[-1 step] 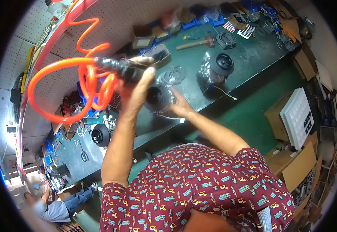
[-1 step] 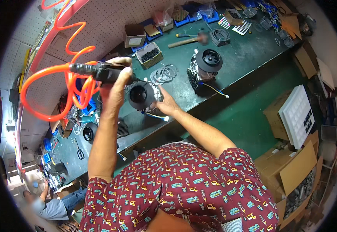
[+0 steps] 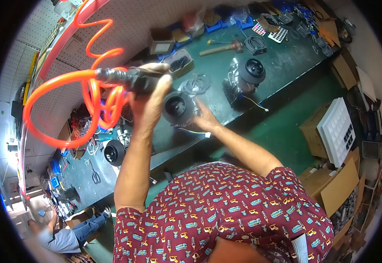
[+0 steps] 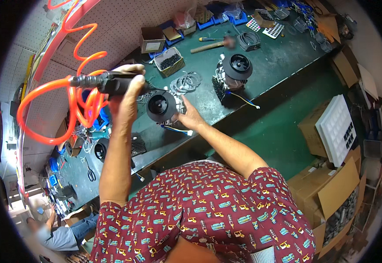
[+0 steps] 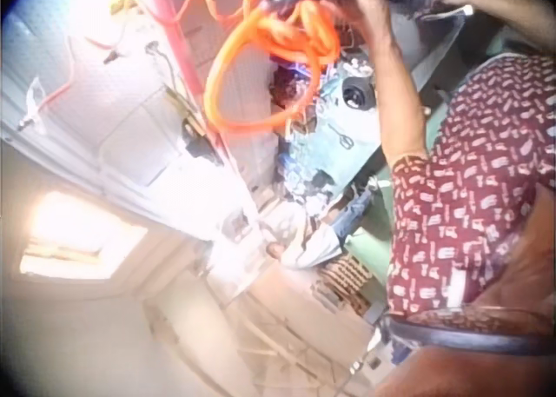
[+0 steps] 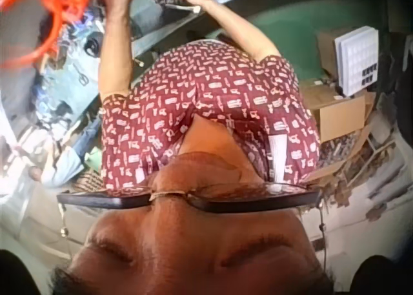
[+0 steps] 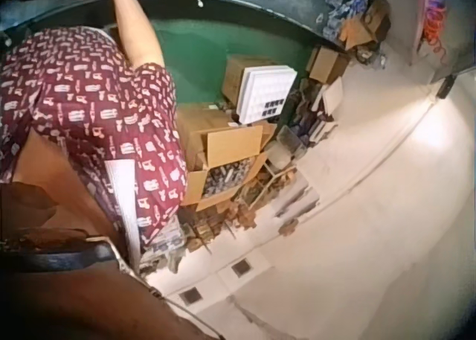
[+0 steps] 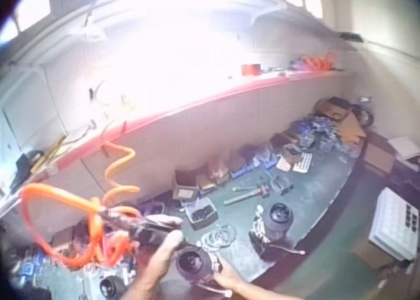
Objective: The person uses a pneumatic tool to work on a cylindrical metal part, then retrieves more parts from a box and places them on the table. They use a small tool to clean or adjust the inside of the parts.
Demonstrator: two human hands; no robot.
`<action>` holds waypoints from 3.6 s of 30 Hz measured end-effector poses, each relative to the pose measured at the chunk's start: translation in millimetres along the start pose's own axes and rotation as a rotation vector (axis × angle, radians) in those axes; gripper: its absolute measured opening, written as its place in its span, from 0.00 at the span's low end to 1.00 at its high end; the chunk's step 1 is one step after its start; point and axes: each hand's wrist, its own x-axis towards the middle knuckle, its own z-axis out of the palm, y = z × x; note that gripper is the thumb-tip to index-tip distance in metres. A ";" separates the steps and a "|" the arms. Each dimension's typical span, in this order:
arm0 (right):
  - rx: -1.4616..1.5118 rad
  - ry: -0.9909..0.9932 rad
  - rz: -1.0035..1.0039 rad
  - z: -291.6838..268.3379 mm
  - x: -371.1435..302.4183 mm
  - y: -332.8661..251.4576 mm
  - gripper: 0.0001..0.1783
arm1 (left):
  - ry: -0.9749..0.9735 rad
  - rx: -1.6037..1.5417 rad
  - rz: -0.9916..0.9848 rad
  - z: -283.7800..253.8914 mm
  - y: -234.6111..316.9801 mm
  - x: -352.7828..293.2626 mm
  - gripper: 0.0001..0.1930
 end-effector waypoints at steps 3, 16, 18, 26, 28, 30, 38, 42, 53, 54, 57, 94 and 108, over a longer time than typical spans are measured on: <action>-0.156 0.079 -0.176 10.1 -8.3 4.2 0.51 | 0.114 0.027 0.110 -33.0 17.7 -13.5 0.16; -0.202 0.161 -0.112 19.0 -10.8 26.0 0.63 | 0.180 -0.120 -0.032 -93.7 -16.5 -99.3 0.16; -0.247 0.174 -0.119 16.8 -10.3 28.8 0.64 | 0.190 -0.126 0.004 -95.0 -25.4 -99.7 0.16; -0.175 0.131 -0.192 17.1 -9.2 15.9 0.55 | 0.101 -0.050 -0.062 -92.3 -21.1 -94.1 0.17; -0.132 0.097 -0.172 28.1 -15.7 -4.6 0.53 | 0.031 0.045 -0.126 -90.5 -11.6 -89.0 0.16; -0.061 0.081 -0.167 32.9 -21.9 -20.9 0.51 | -0.020 0.040 -0.146 -80.3 -9.6 -78.8 0.15; -0.224 0.163 -0.214 26.3 -12.7 8.8 0.59 | -0.059 -0.026 -0.103 -71.9 -29.5 -69.1 0.13; -0.439 0.237 -0.126 27.3 -21.2 4.1 0.63 | -0.067 -0.115 -0.096 -69.5 -27.9 -71.3 0.13; -0.165 0.186 -0.195 25.4 -17.1 9.2 0.63 | -0.023 0.121 -0.072 -66.9 -13.4 -76.8 0.14; -0.139 0.181 -0.216 26.9 -20.8 1.3 0.64 | 0.010 0.095 -0.059 -66.6 -10.5 -80.1 0.14; -0.109 0.136 -0.236 34.7 -28.4 -17.4 0.69 | 0.009 -0.027 -0.058 -70.8 2.6 -95.0 0.16; -0.333 0.336 -0.243 39.4 -22.5 41.9 0.74 | -0.031 0.013 0.078 -7.9 -18.5 -120.3 0.16; -0.390 0.376 -0.172 41.3 -22.8 41.5 0.72 | -0.242 -0.045 -0.053 8.7 -32.1 -80.0 0.15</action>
